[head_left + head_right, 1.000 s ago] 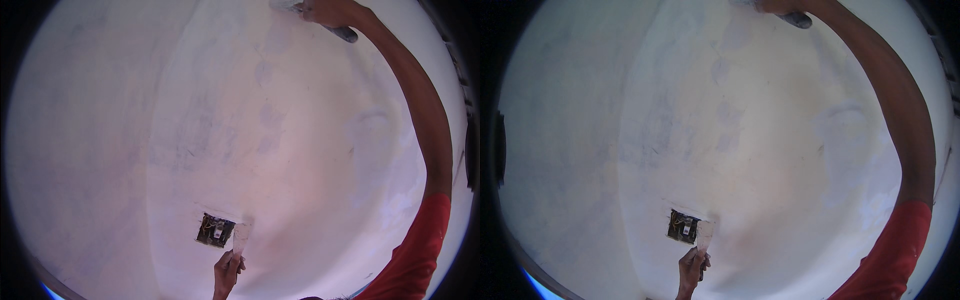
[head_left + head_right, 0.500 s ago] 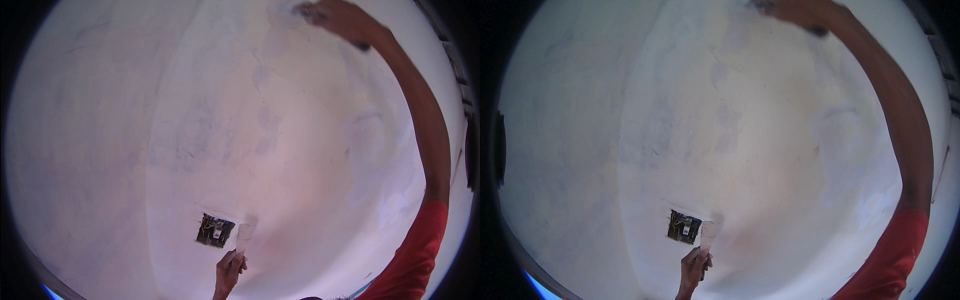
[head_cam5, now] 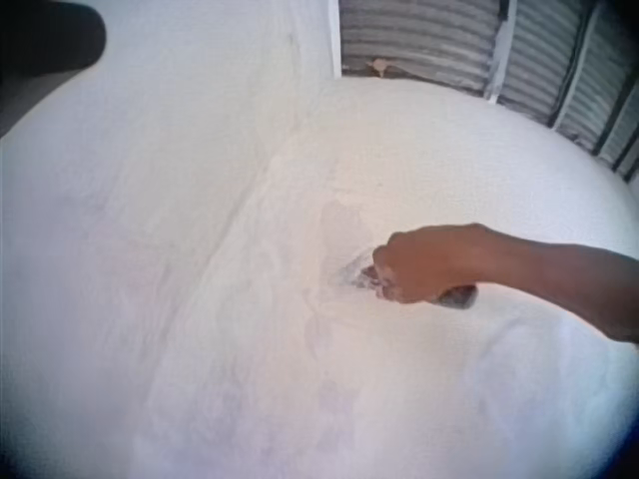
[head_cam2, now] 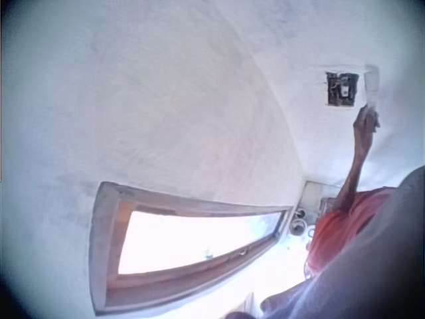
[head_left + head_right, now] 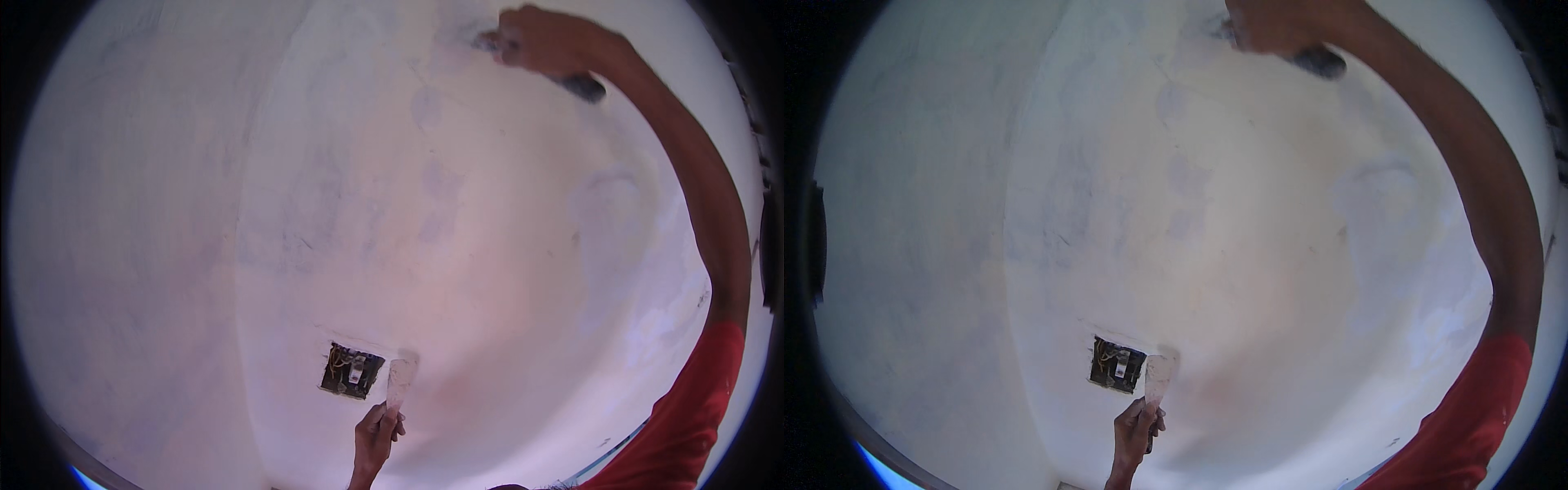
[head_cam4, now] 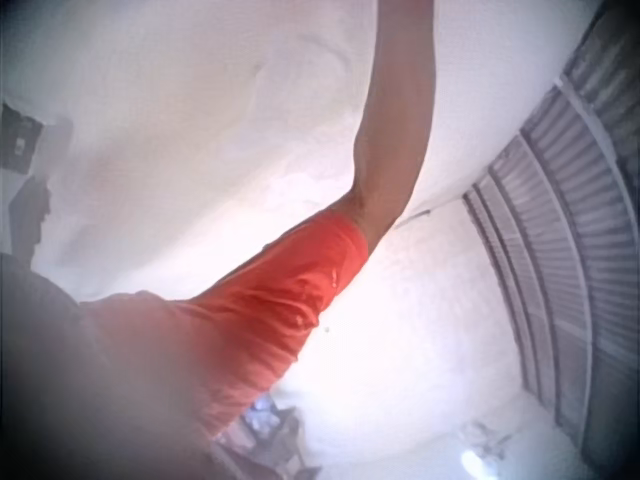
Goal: The person applies plaster to the ceiling and upper walls using two putty knives, smoothing the surface and filling gaps around an electrical box.
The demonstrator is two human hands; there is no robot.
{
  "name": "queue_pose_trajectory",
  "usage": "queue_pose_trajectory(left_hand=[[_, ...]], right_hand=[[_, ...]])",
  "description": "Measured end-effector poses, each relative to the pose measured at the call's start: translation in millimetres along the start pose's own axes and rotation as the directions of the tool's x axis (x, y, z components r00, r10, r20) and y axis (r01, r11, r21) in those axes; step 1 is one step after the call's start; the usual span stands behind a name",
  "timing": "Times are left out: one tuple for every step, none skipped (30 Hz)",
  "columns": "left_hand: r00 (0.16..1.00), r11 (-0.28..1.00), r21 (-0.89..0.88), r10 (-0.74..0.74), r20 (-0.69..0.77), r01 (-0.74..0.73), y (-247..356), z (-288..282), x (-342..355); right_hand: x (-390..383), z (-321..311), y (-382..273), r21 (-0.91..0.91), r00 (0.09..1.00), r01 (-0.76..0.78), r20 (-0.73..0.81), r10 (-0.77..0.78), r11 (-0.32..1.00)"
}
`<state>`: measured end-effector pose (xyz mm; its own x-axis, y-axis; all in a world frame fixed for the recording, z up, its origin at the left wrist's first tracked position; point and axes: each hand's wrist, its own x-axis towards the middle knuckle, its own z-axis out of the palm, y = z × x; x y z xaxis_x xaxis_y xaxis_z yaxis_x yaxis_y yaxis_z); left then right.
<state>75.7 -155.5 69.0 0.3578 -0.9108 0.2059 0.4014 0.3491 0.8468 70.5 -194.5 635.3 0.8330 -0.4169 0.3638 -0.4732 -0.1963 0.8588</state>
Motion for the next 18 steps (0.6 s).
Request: queue_pose_trajectory(left_hand=[[1.0, 1.0, -0.023, -0.005, 0.002, 0.005, 2, 2, 0], [1.0, 1.0, -0.017, -0.002, -0.003, 0.002, 1, 0, -2], [0.999, 0.999, -0.006, -0.036, 0.002, 0.036, 1, -2, -3], [0.998, 0.998, 0.006, -0.066, 0.01, 0.066, 0, -2, -4], [0.998, 0.998, 0.019, -0.058, 0.004, 0.058, -2, -1, -7], [0.999, 0.999, 0.012, -0.037, -0.008, 0.038, -5, 1, -9], [0.999, 1.0, 0.009, -0.011, -0.036, 0.012, -3, -1, -12], [0.996, 0.997, 0.009, -0.082, -0.024, 0.082, -1, 8, -12], [0.997, 0.997, 0.043, -0.058, -0.053, 0.06, -5, 12, -14], [0.995, 0.997, 0.057, -0.04, -0.096, 0.046, -4, 14, -19], [0.992, 0.997, 0.072, -0.029, -0.12, 0.038, -3, 15, -21], [0.989, 0.981, 0.17, -0.077, -0.129, 0.099, 6, 13, -25], [0.983, 0.97, 0.222, -0.063, -0.173, 0.102, 6, 7, -31], [0.984, 0.977, 0.187, -0.067, -0.166, 0.099, 0, 2, -35], [0.984, 0.985, 0.145, -0.066, -0.165, 0.09, -6, 1, -37], [0.984, 0.991, 0.103, -0.062, -0.169, 0.08, -9, -2, -35], [0.979, 0.99, 0.123, -0.043, -0.2, 0.069, -3, -6, -34], [0.967, 0.99, 0.13, -0.024, -0.255, 0.059, 0, -8, -36]], right_hand=[[-11, -12, -26, 0.002, 0.991, -0.061, 0.118, 0.06, 0.998], [-22, 7, -24, 0.062, 0.998, -0.044, 0.044, 0.041, 0.997], [-39, 3, -39, 0.064, 0.986, -0.049, 0.162, 0.038, 0.997], [-59, 13, -40, 0.024, 0.991, -0.032, 0.134, 0.028, 0.999], [-75, 24, -37, -0.073, 0.983, -0.019, 0.18, 0.032, 0.997], [-92, 23, -39, -0.015, 0.939, -0.056, 0.339, 0.057, 0.998], [-120, 32, -42, 0.049, 0.965, -0.054, 0.26, 0.039, 0.997], [-150, 40, -36, 0.066, 0.972, -0.01, 0.236, -0.006, 0.998], [-189, 67, -34, 0.227, 0.986, 0.055, 0.142, -0.089, 0.972], [-214, 98, -48, 0.468, 0.987, 0.039, 0.119, -0.106, 0.883], [-243, 131, -60, 0.686, 0.988, 0.009, 0.109, -0.114, 0.728], [-276, 163, -71, 0.853, 0.991, 0.0, 0.071, -0.115, 0.521], [-301, 201, -97, 0.969, 0.987, -0.076, 0.106, -0.118, 0.234], [-326, 224, -135, 0.951, 0.943, -0.307, 0.298, -0.149, -0.037], [-351, 245, -176, 0.827, 0.869, -0.493, 0.452, -0.201, -0.271], [-370, 262, -219, 0.662, 0.791, -0.608, 0.553, -0.262, -0.437], [-380, 274, -263, 0.515, 0.728, -0.669, 0.598, -0.335, -0.536], [-384, 272, -297, 0.473, 0.744, -0.638, 0.58, -0.331, -0.607]])
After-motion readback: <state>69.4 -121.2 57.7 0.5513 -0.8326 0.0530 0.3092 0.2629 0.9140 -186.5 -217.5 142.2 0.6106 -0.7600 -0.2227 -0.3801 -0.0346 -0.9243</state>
